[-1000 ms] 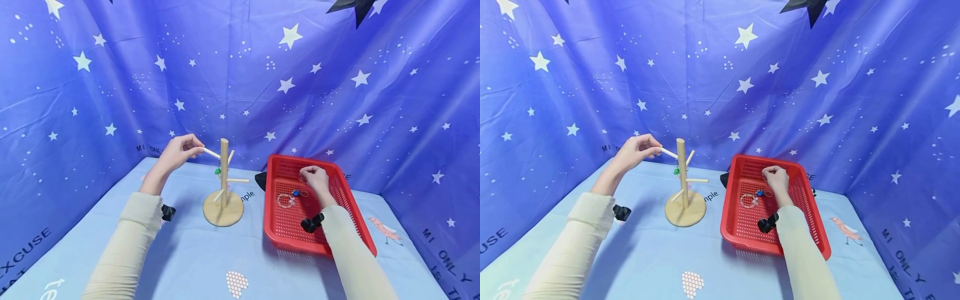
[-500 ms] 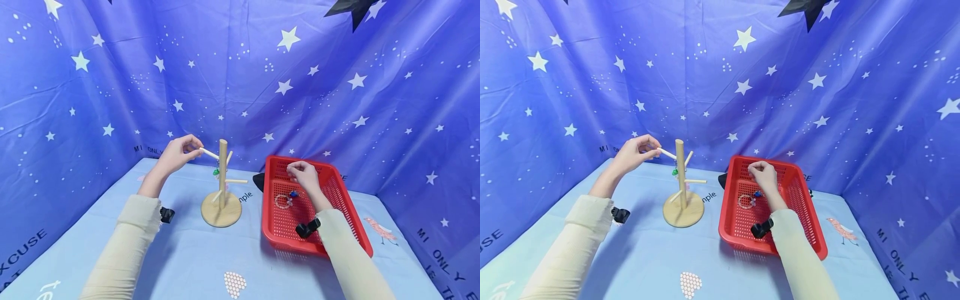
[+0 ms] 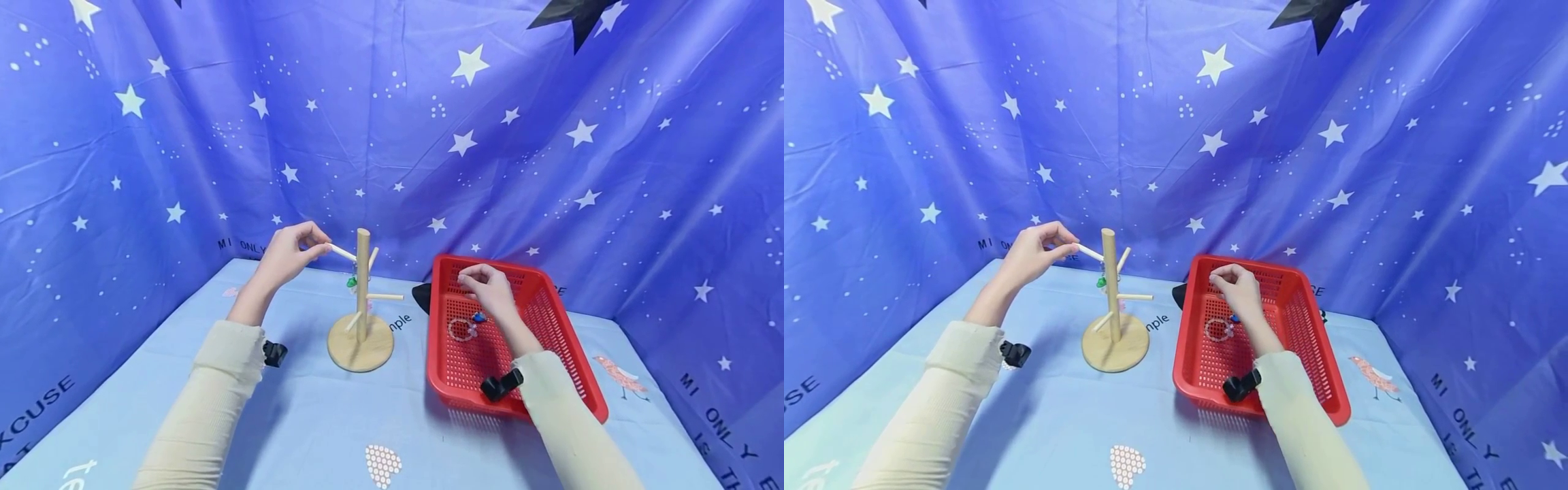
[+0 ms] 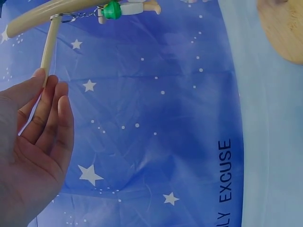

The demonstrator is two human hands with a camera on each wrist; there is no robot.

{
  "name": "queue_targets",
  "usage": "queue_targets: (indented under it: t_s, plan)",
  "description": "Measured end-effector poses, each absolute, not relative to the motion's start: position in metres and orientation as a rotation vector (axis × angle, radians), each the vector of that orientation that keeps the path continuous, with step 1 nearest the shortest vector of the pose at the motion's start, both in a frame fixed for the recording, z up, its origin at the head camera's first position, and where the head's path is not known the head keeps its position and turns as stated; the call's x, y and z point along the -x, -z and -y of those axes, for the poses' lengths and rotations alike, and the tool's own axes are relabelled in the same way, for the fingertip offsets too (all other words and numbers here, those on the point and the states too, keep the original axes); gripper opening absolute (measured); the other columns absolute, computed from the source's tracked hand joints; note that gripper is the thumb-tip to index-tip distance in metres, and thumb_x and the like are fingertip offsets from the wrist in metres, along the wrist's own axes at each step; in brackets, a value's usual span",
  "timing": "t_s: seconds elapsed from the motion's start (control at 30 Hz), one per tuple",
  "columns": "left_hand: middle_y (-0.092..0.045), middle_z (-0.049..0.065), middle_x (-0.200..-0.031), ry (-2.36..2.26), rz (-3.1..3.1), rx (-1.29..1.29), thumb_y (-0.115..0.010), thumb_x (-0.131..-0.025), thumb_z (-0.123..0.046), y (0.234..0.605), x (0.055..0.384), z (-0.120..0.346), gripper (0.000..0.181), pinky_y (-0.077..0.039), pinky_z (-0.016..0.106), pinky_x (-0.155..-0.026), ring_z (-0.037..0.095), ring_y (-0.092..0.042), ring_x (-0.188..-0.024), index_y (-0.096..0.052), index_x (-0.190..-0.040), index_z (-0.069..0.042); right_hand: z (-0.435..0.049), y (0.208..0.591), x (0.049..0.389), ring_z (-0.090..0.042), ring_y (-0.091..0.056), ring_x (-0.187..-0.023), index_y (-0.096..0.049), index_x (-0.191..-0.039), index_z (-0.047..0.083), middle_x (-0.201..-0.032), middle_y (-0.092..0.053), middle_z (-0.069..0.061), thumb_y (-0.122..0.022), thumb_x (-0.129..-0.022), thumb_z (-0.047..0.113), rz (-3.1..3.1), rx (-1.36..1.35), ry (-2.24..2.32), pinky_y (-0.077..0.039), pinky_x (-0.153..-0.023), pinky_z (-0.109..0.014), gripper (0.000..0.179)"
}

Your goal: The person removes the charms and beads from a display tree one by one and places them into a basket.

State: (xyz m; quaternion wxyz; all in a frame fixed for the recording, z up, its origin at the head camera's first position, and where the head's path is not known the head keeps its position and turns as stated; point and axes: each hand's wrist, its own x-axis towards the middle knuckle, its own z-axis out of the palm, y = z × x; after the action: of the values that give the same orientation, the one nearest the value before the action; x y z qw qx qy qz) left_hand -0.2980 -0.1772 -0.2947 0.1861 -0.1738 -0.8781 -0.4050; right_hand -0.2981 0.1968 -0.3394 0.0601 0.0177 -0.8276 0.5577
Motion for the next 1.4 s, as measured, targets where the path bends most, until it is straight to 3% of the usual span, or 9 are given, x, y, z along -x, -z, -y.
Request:
queue_targets:
  t_s: [0.27,0.4,0.7,0.93,1.1,1.23,1.4]
  plan:
    - [-0.072,0.010,-0.092,1.063,2.481,0.478,-0.068,-0.096,-0.019,0.296,0.289,0.176,0.012,-0.053,0.032,-0.071,0.022,-0.064,-0.083,-0.066,-0.095,-0.008,-0.191,0.339,0.294,-0.002,-0.066,-0.078,-0.062,-0.115,-0.007,-0.100,-0.071,-0.015,-0.063,-0.098,0.013,2.486,-0.128,-1.673,-0.059,-0.071,-0.016,0.026]
    - [-0.066,0.010,-0.083,0.995,2.474,0.526,-0.063,-0.097,-0.013,0.296,0.282,0.170,0.008,-0.049,0.031,-0.066,0.023,-0.059,-0.075,-0.061,-0.095,-0.006,-0.188,0.338,0.291,0.000,-0.064,-0.076,-0.063,-0.115,-0.007,-0.100,-0.072,-0.016,-0.064,-0.098,0.014,2.487,-0.137,-1.667,-0.057,-0.069,-0.014,0.027]
    - [-0.059,0.004,-0.072,0.821,2.461,0.486,-0.061,-0.087,-0.010,0.298,0.268,0.141,0.007,-0.041,0.028,-0.057,0.018,-0.051,-0.063,-0.054,-0.088,-0.011,-0.183,0.336,0.286,0.003,-0.062,-0.077,-0.064,-0.116,-0.006,-0.104,-0.071,-0.020,-0.064,-0.098,0.016,2.513,-0.177,-1.635,-0.056,-0.069,-0.014,0.028]
    - [-0.060,0.002,-0.072,0.784,2.490,0.496,-0.062,-0.088,-0.012,0.292,0.261,0.125,0.008,-0.043,0.027,-0.057,0.016,-0.054,-0.062,-0.053,-0.087,-0.012,-0.175,0.338,0.288,0.002,-0.066,-0.075,-0.063,-0.112,-0.009,-0.098,-0.072,-0.015,-0.064,-0.096,0.010,2.485,-0.231,-1.700,-0.060,-0.074,-0.020,0.024]
    - [-0.067,0.004,-0.078,0.847,2.529,0.529,-0.069,-0.093,-0.021,0.287,0.259,0.132,0.015,-0.051,0.029,-0.063,0.017,-0.061,-0.069,-0.058,-0.090,-0.011,-0.167,0.338,0.287,-0.013,-0.070,-0.084,-0.064,-0.111,-0.007,-0.103,-0.071,-0.018,-0.064,-0.096,0.011,2.502,-0.251,-1.685,-0.062,-0.083,-0.037,0.023]
    - [-0.071,0.006,-0.085,0.943,2.508,0.501,-0.067,-0.096,-0.030,0.286,0.263,0.142,0.022,-0.054,0.032,-0.069,0.019,-0.066,-0.077,-0.061,-0.094,-0.010,-0.159,0.337,0.287,-0.024,-0.069,-0.090,-0.066,-0.110,-0.005,-0.105,-0.071,-0.020,-0.065,-0.096,0.012,2.507,-0.256,-1.684,-0.061,-0.086,-0.046,0.022]
    - [-0.072,0.011,-0.100,1.041,2.405,0.367,-0.064,-0.098,-0.024,0.293,0.275,0.153,0.018,-0.058,0.040,-0.080,0.025,-0.068,-0.092,-0.066,-0.104,-0.007,-0.149,0.338,0.288,-0.014,-0.069,-0.084,-0.066,-0.110,-0.005,-0.104,-0.072,-0.020,-0.066,-0.094,0.010,2.498,-0.294,-1.698,-0.061,-0.085,-0.047,0.021]
